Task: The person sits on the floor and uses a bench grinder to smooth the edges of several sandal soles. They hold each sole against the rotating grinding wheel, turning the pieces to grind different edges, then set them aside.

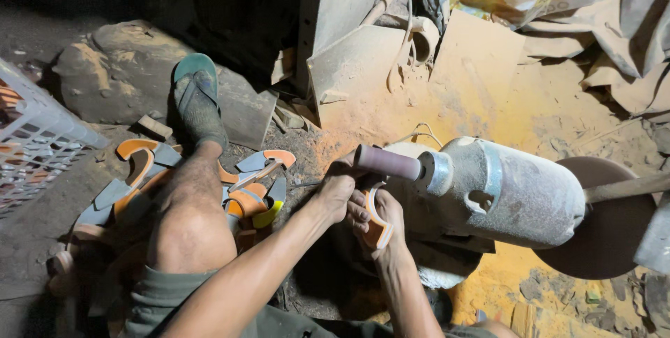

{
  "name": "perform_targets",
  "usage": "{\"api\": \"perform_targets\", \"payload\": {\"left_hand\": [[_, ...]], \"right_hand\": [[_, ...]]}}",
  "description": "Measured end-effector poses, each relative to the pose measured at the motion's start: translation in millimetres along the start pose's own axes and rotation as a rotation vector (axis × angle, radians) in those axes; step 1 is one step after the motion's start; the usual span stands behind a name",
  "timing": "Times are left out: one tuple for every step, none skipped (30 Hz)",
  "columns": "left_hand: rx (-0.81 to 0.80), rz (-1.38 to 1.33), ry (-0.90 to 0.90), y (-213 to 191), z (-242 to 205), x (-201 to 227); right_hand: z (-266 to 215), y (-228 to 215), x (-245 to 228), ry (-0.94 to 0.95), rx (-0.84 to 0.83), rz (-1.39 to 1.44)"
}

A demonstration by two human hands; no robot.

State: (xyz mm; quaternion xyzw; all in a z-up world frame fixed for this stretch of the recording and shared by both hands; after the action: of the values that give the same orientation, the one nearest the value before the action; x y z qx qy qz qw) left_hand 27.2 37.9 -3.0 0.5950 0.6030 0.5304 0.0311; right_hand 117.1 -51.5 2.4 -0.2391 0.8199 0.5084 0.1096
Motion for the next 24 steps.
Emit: {"api": "perform_targets", "payload": {"left_hand": [[-0.029, -0.026, 0.038, 3.2, 1.2, 4.4], [-0.058, -0.052, 0.076, 5.3, 0.9, 7.2], [-0.09, -0.086, 0.089, 7.1, 1.2, 9.5], [-0.121, -0.12, 0.103, 8.6, 2.1, 11.6], [-0.153, -0.152, 0.117, 9.3, 2.7, 13.7], [-0.107, -0.152, 0.11, 10.7, 4.9, 15.3], [-0.059, -0.154, 0.104, 13.3, 8.6, 17.5], [-0.011, -0.156, 0.099, 14.2, 11.1, 20.1], [0.006, -0.124, 0.084, 14.7, 11.9, 21.8], [0.022, -0.093, 0.069, 15.4, 12.1, 23.0], [0.037, -0.06, 0.054, 15.7, 11.5, 24.0], [0.027, -0.075, 0.062, 15.5, 9.6, 24.0], [0.017, -0.09, 0.072, 14.6, 7.6, 23.5], [0.007, -0.106, 0.082, 12.9, 5.8, 21.9], [-0.017, -0.049, 0.09, 10.5, 4.1, 18.9], [-0.041, 0.008, 0.098, 6.5, 1.9, 14.0], [-0.064, 0.064, 0.106, 1.9, 0.3, 7.4], [-0.038, 0.1, 0.09, -3.2, 0.5, 0.2], [-0.011, 0.136, 0.074, -8.2, 1.7, -6.7], [0.017, 0.172, 0.059, -13.3, 2.4, -13.4], [0.027, 0.185, 0.031, -17.9, 2.2, -19.3], [0.037, 0.199, 0.002, -21.8, 0.7, -23.6], [0.048, 0.212, -0.025, -24.5, -1.4, -25.1], [0.013, 0.212, 0.009, -25.3, -4.8, -23.7]], "right_hand": [[3.5, -2.4, -1.1, -0.007, 0.012, 0.027], [6.3, -3.8, -1.7, -0.014, 0.024, 0.054], [8.9, -4.5, -3.8, -0.048, 0.081, 0.038], [10.5, -4.2, -5.4, -0.082, 0.138, 0.021], [12.1, -2.9, -6.9, -0.118, 0.194, 0.005], [12.8, -0.7, -8.6, -0.12, 0.176, 0.025], [13.3, 1.7, -10.3, -0.121, 0.157, 0.045], [14.1, 3.9, -11.5, -0.122, 0.138, 0.064], [13.8, 5.3, -12.0, -0.139, 0.121, 0.054], [13.1, 6.1, -11.7, -0.156, 0.105, 0.045], [13.0, 6.7, -11.3, -0.174, 0.087, 0.035], [12.2, 6.6, -9.7, -0.186, 0.099, 0.007], [11.3, 6.1, -7.6, -0.198, 0.108, -0.023], [9.6, 5.2, -5.0, -0.21, 0.117, -0.053], [7.4, 4.6, -1.0, -0.166, 0.077, -0.056], [5.2, 4.1, 3.4, -0.121, 0.037, -0.06], [2.8, 3.6, 6.4, -0.076, -0.003, -0.064], [-0.7, 2.8, 9.3, -0.088, 0.01, -0.067], [-5.0, 2.5, 14.1, -0.099, 0.022, -0.07], [-8.4, 2.8, 18.2, -0.11, 0.033, -0.073], [-11.8, 3.6, 21.3, -0.104, 0.035, -0.078], [-16.7, 4.2, 24.9, -0.098, 0.036, -0.083], [-20.6, 5.3, 27.6, -0.091, 0.037, -0.089], [-23.1, 6.6, 29.0, -0.08, 0.033, -0.102]]}}
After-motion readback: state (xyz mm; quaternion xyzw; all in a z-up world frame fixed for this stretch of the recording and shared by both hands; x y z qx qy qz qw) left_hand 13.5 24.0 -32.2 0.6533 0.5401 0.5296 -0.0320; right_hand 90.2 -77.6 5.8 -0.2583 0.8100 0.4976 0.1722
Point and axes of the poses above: each hand's wrist, its own z-axis towards the middle knuckle, its own y-axis out of the palm, x = y × z, the point moved 1 cm from there along z, towards the middle knuckle, and after that the axes turned 1 degree about -z, right-handed, at the moved point
